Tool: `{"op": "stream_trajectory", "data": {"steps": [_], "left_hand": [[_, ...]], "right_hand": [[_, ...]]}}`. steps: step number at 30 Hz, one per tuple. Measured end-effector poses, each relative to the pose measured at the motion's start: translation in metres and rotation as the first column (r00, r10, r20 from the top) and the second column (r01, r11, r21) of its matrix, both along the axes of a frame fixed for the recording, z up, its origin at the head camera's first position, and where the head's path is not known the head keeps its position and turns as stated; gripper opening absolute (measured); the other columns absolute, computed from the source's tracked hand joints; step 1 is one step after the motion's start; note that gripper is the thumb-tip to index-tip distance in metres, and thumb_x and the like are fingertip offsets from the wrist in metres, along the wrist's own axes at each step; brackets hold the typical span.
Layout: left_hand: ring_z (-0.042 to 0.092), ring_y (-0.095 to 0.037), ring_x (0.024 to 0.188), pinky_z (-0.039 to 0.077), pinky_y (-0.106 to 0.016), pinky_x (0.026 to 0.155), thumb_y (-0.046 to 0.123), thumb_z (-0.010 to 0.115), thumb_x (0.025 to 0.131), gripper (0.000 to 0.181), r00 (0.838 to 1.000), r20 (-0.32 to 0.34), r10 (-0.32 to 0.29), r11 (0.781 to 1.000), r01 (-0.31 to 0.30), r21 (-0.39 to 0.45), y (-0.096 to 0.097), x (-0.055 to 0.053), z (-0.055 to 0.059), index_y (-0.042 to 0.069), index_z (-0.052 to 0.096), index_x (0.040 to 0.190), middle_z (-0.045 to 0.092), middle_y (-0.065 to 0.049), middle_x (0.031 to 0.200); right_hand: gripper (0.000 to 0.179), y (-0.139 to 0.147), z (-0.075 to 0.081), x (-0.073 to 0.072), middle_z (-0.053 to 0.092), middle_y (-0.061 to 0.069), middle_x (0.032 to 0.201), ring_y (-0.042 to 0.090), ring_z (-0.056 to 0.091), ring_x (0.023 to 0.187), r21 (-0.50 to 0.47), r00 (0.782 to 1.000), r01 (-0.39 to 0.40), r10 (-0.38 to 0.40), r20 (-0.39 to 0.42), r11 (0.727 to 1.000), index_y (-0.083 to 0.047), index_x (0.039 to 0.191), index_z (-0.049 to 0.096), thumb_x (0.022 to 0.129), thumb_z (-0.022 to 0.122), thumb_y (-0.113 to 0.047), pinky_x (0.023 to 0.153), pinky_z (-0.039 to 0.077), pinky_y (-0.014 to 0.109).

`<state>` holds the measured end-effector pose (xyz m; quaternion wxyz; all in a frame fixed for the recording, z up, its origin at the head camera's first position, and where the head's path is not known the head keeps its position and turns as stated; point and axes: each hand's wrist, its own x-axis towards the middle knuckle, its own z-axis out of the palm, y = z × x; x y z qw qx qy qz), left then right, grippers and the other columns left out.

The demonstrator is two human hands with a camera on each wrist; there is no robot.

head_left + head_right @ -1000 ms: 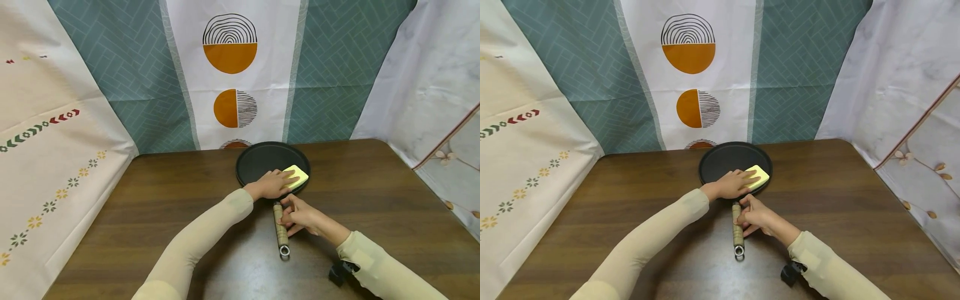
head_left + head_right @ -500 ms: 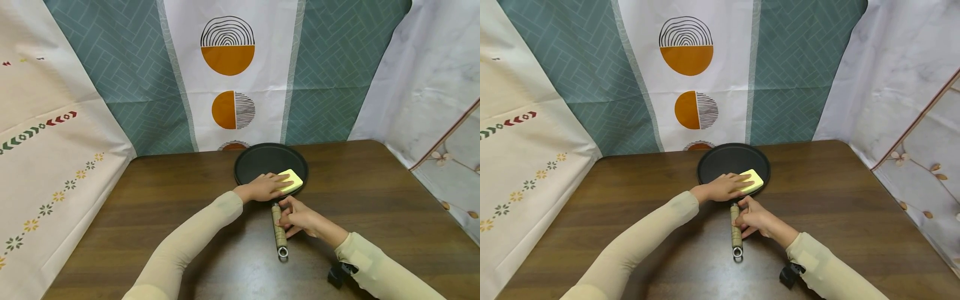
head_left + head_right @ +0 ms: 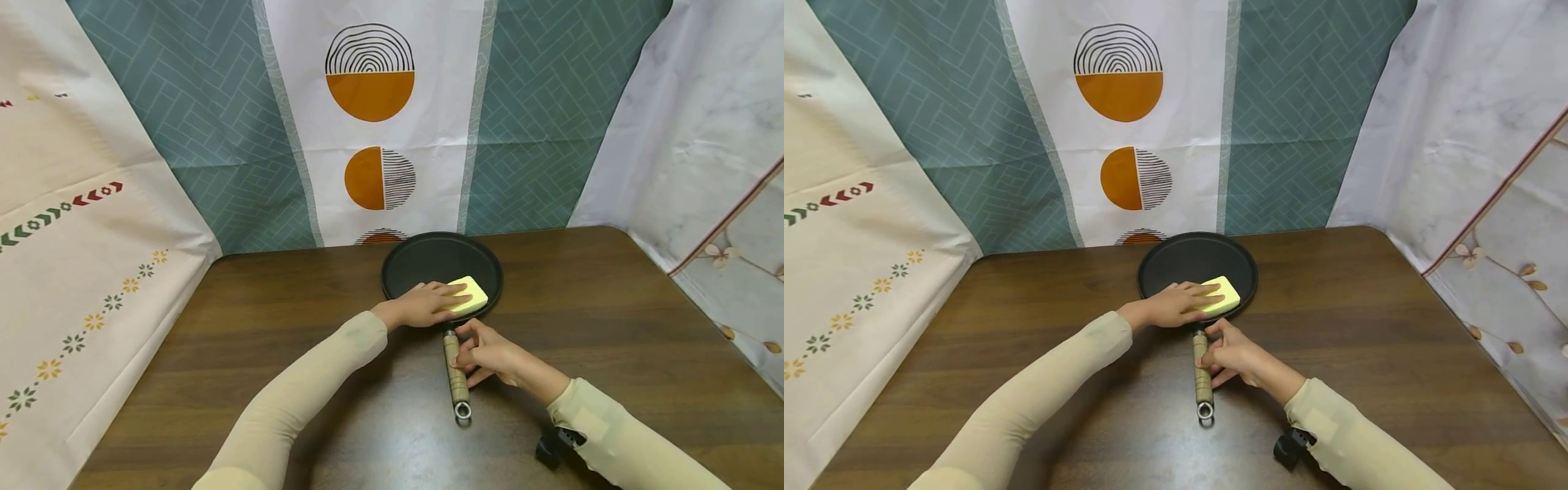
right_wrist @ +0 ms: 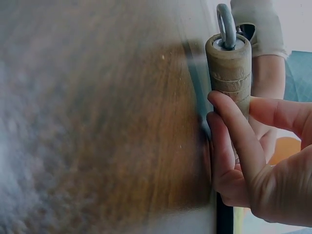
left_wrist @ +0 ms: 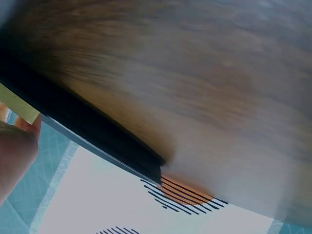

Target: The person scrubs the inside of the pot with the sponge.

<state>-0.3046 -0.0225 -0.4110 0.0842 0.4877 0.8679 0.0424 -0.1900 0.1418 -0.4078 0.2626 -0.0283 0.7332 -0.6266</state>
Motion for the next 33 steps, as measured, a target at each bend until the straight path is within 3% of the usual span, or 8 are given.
{"op": "stream_trajectory", "data": {"steps": [13, 22, 27, 33], "left_hand": [[0.023, -0.02, 0.129, 0.022, -0.044, 0.101, 0.037, 0.035, 0.095, 0.05, 1.0, 0.005, 0.027, 1.0, -0.027, 0.001, -0.018, -0.006, 0.0, 0.028, 0.019, 0.142, 0.011, 0.004, 0.148], [0.023, -0.021, 0.129, 0.019, -0.046, 0.102, 0.036, 0.038, 0.094, 0.051, 0.991, 0.036, 0.129, 0.992, -0.129, 0.009, -0.04, -0.014, 0.0, 0.029, 0.02, 0.141, 0.011, 0.005, 0.148], [0.027, -0.023, 0.126, 0.023, -0.045, 0.1, 0.036, 0.041, 0.093, 0.051, 0.974, 0.013, 0.226, 0.974, -0.227, 0.029, -0.049, -0.016, -0.002, 0.028, 0.023, 0.141, 0.013, 0.004, 0.147], [0.03, -0.026, 0.124, 0.025, -0.047, 0.098, 0.035, 0.041, 0.093, 0.052, 0.957, -0.006, 0.289, 0.954, -0.287, 0.086, -0.049, -0.015, -0.004, 0.026, 0.023, 0.141, 0.015, 0.001, 0.147]], "right_hand": [[0.056, 0.001, 0.0, 0.0, 0.048, 0.018, 0.092, 0.024, 0.051, 0.068, 0.011, 1.0, 0.004, -0.004, -0.009, 1.0, 0.001, 0.12, 0.03, 0.073, 0.06, 0.001, 0.056, 0.051, 0.04], [0.057, 0.002, 0.001, 0.001, 0.047, 0.016, 0.089, 0.023, 0.051, 0.067, 0.013, 1.0, -0.01, 0.01, -0.014, 1.0, 0.001, 0.121, 0.03, 0.074, 0.061, 0.0, 0.056, 0.051, 0.039], [0.057, 0.002, 0.0, 0.001, 0.047, 0.015, 0.089, 0.022, 0.051, 0.067, 0.009, 1.0, -0.022, 0.022, -0.012, 1.0, 0.0, 0.121, 0.029, 0.074, 0.062, 0.0, 0.056, 0.051, 0.039], [0.057, 0.002, -0.001, 0.0, 0.046, 0.015, 0.089, 0.022, 0.05, 0.067, 0.008, 1.0, -0.023, 0.023, -0.013, 1.0, 0.0, 0.12, 0.029, 0.073, 0.062, 0.0, 0.055, 0.051, 0.039]]}}
